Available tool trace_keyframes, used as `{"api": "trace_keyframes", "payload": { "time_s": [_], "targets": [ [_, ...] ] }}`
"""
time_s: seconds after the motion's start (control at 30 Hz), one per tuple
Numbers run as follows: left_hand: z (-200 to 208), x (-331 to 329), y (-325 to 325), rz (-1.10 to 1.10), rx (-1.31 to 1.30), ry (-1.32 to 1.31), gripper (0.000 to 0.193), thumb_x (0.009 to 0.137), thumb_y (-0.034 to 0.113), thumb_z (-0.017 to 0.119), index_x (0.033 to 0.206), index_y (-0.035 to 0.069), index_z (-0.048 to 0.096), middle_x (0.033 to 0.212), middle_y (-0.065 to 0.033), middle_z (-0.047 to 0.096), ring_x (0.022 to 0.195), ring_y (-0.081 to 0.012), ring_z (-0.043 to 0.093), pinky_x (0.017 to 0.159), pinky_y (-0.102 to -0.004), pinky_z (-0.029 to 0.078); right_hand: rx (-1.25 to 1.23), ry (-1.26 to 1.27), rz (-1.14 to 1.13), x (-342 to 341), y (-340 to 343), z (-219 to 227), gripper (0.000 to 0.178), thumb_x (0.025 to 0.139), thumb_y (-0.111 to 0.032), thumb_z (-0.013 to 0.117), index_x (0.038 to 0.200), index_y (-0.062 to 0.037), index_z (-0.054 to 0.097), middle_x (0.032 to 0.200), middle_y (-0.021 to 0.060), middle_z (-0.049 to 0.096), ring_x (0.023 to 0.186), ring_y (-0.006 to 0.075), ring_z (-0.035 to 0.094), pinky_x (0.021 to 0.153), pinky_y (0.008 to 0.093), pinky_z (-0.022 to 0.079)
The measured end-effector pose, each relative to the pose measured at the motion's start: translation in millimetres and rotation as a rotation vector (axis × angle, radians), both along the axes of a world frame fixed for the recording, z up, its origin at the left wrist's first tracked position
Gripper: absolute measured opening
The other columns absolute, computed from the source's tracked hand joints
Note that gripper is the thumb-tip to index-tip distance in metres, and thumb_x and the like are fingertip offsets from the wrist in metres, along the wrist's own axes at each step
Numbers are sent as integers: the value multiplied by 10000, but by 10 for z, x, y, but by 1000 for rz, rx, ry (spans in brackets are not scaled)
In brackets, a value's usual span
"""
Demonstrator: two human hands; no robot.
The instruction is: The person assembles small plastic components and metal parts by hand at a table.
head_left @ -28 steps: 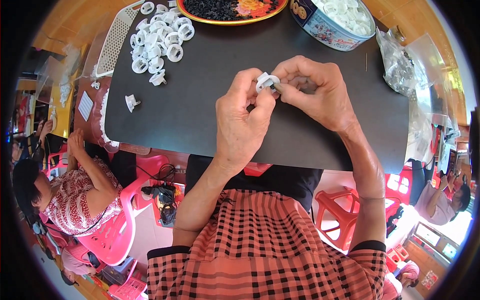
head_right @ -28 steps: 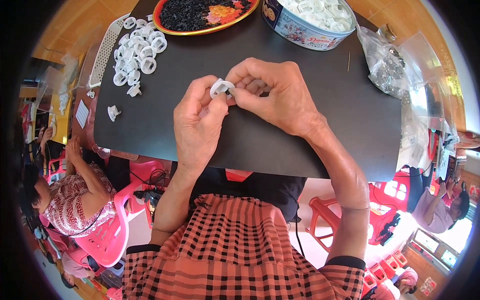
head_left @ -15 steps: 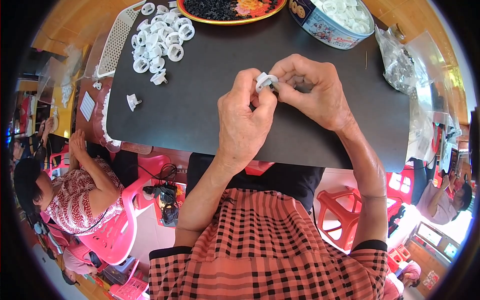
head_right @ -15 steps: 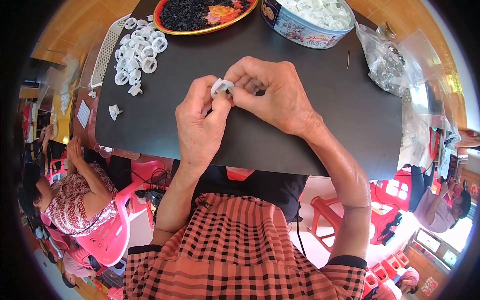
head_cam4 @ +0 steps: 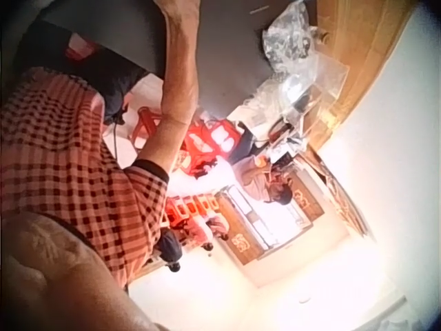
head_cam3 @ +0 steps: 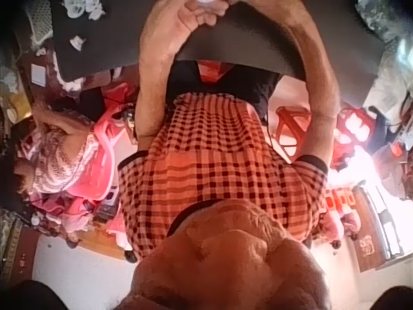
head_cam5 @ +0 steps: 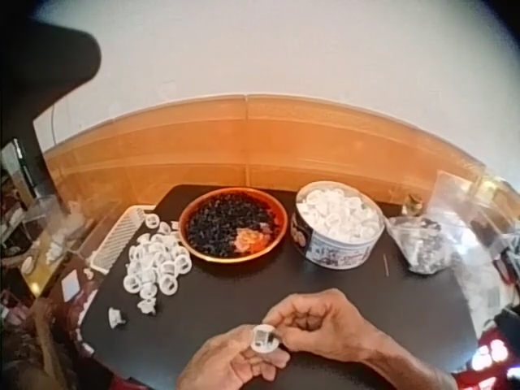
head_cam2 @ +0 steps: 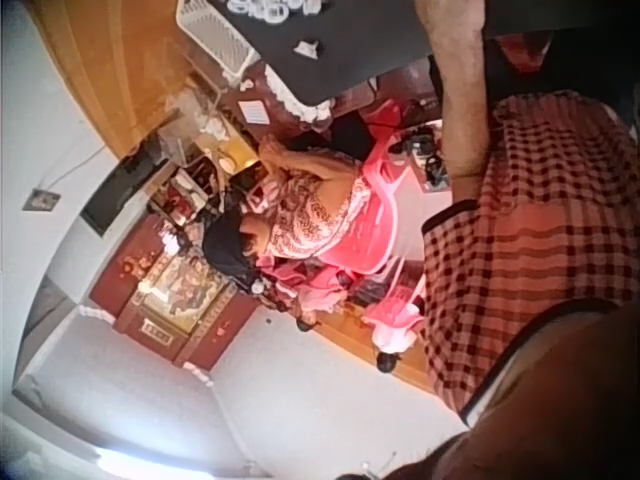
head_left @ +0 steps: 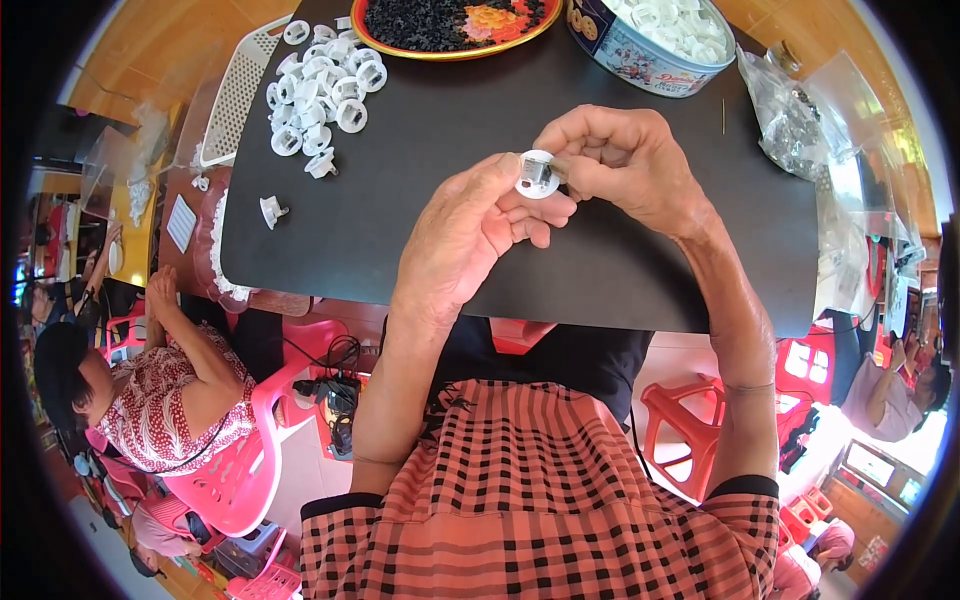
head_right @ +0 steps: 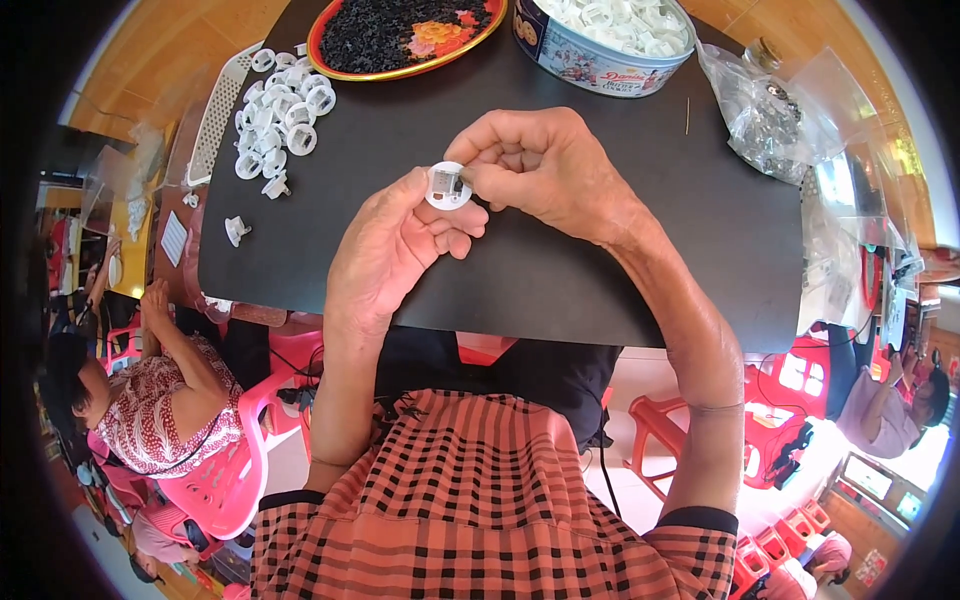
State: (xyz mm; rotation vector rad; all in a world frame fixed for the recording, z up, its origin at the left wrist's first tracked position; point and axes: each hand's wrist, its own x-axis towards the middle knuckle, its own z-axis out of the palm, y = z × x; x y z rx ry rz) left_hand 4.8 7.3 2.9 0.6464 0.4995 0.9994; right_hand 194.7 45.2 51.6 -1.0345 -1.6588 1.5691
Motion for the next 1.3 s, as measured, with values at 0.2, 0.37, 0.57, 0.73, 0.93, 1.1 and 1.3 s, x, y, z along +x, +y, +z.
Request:
{"api": "trace_keyframes", "payload": {
  "time_s": [0.2,0.37,0.57,0.73,0.93,1.1,1.3],
  "targets": [
    [17,38,-17,121,-73,-25,354,970,255,508,1113,-67,545,959,-215,661,853,-241,656,712,-313,519,187,20,-102,-2,-12,-112,127,834,-48,631,944,16,633,771,9,632,707,41,580,635,202,480],
    [4,26,-42,166,-83,-99,327,961,237,535,1113,-52,547,984,-174,643,896,-232,641,743,-317,520,518,-161,-53,-74,-42,-87,154,787,-39,663,935,-14,632,755,16,600,646,68,551,602,224,467],
    [3,81,-57,219,-78,-88,302,958,224,543,1103,-41,551,1006,-127,617,922,-190,608,779,-321,513,702,-224,-63,-118,-51,-104,195,744,-46,704,928,-36,641,755,44,575,601,116,534,567,244,461],
    [23,119,-73,246,-40,-78,301,963,222,534,1107,-41,554,1003,-115,608,912,-176,600,797,-319,512,754,-192,-80,-123,-48,-148,196,736,-56,720,918,-32,651,771,51,588,620,123,557,573,247,467],
    [-42,96,-71,263,6,-98,287,976,206,507,1112,-42,556,1014,-110,605,927,-177,598,822,-338,517,726,-178,-84,-127,-48,-154,178,737,-66,722,903,-37,665,814,55,617,652,138,574,591,264,475],
    [-74,70,-61,233,-13,-159,269,981,197,493,1096,-35,563,997,-109,611,916,-184,606,808,-340,530,664,-161,-34,-115,-46,-136,166,758,-84,710,912,-39,669,825,54,622,675,132,573,614,261,470],
    [-54,82,-62,220,-21,-189,252,979,196,492,1067,-27,567,995,-113,613,925,-190,609,805,-339,533,661,-166,-69,-108,-50,-76,179,764,-94,713,928,-41,664,792,52,601,673,129,565,634,264,472]
  ]
}}
